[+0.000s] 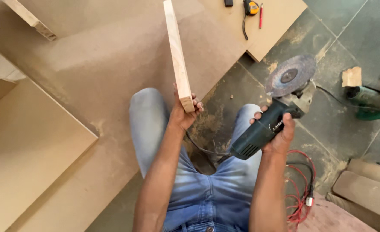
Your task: The person sits on the floor and uses an angle grinder with a sanding disc to smooth a rectangular wooden plank. They sand multiple sides and edges, then place the plank next to another similar plank on the floor.
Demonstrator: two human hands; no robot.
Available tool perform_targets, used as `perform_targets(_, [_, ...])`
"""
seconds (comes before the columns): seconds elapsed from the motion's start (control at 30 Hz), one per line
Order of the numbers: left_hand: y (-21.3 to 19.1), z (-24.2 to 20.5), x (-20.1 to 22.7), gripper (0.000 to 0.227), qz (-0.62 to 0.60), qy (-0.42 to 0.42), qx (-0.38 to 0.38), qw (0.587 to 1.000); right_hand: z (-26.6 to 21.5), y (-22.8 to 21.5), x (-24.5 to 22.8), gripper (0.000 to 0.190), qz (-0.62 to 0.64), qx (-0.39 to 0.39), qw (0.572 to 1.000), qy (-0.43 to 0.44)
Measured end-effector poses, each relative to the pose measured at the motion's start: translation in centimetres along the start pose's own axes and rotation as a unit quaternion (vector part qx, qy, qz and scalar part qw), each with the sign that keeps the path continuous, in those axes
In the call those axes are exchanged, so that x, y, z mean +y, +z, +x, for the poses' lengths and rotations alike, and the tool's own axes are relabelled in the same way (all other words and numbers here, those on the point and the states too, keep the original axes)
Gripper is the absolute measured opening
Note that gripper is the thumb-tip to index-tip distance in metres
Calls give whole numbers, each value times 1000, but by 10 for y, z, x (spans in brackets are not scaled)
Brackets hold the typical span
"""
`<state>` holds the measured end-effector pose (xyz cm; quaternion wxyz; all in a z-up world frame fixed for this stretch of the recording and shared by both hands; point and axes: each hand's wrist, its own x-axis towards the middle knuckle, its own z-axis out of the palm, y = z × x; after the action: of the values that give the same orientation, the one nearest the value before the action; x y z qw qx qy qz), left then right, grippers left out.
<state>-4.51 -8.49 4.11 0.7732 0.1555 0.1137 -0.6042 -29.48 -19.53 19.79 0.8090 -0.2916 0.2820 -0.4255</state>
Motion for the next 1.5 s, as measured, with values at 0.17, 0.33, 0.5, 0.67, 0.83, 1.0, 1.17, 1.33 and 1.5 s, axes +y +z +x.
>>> perform_targets(0.17, [17,0,21,62,27,13,-18,999,-7,-3,9,66,-34,14,999,-4])
perform_targets(0.33, [32,3,39,58,121,41,122,984,-2,-4,5,60,-5,4,1000,6])
perform_targets(0.5, [28,1,22,61,269,148,237,922,10,-10,-3,66,-67,-21,997,28])
perform_targets(0.67, [35,5,44,63,213,26,156,964,12,-20,20,67,-48,-34,997,45])
perform_targets(0.83, [60,19,79,65,178,8,40,983,22,-16,26,64,-197,0,980,12])
perform_targets(1.0, [53,46,61,66,157,66,73,983,15,-4,29,65,-288,20,957,-9])
perform_targets(1.17, [47,59,58,68,116,50,75,989,26,-13,23,63,-255,34,966,19])
perform_targets(1.33, [50,67,59,65,152,60,91,982,41,2,23,51,-411,-31,911,-11])
perform_targets(1.5, [54,61,62,59,161,69,80,981,37,42,37,56,-733,-62,660,-150])
